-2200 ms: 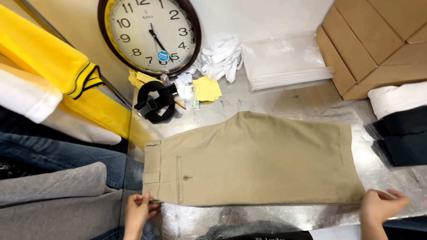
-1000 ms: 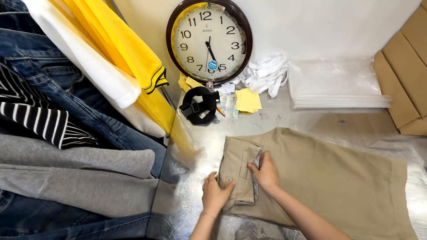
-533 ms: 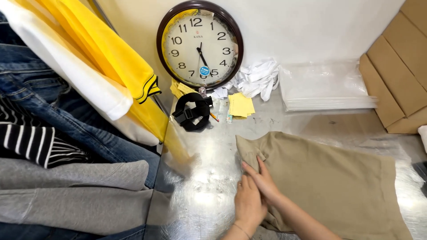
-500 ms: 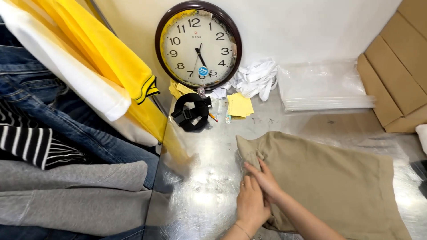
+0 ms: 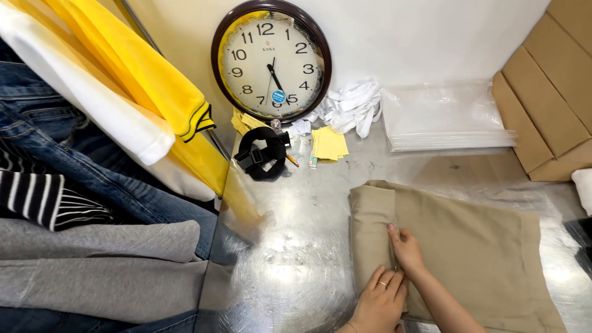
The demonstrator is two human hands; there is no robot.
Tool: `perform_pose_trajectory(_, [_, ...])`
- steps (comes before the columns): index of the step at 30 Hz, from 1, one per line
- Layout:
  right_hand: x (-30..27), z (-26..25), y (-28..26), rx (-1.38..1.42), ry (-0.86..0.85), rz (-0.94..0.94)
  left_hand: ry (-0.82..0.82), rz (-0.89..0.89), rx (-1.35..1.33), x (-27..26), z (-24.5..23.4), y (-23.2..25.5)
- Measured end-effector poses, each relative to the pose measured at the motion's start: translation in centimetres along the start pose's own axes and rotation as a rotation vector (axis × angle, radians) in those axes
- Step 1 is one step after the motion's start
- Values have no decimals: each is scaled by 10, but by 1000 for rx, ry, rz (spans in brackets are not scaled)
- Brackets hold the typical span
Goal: Folding various items of clothing on a table and hanging them on a garment rack
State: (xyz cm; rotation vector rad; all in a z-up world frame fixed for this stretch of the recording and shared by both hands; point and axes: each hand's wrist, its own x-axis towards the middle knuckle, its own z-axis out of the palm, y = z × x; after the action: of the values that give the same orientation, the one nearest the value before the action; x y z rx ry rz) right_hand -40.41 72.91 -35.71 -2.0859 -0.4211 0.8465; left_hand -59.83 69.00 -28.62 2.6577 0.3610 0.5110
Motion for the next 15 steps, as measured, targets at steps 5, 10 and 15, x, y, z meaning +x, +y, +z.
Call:
perform_pose_trajectory(5, [0, -2, -5, -16, -10, -27, -199, -25, -532, 6, -25, -38])
perform_pose_trajectory(10, [-36, 4, -12, -164, 210, -320, -48, 193, 271, 39, -71, -106])
perform_pose_trajectory(15, [-80, 26, -5, -547, 382, -692, -265, 420, 800, 98, -40, -166])
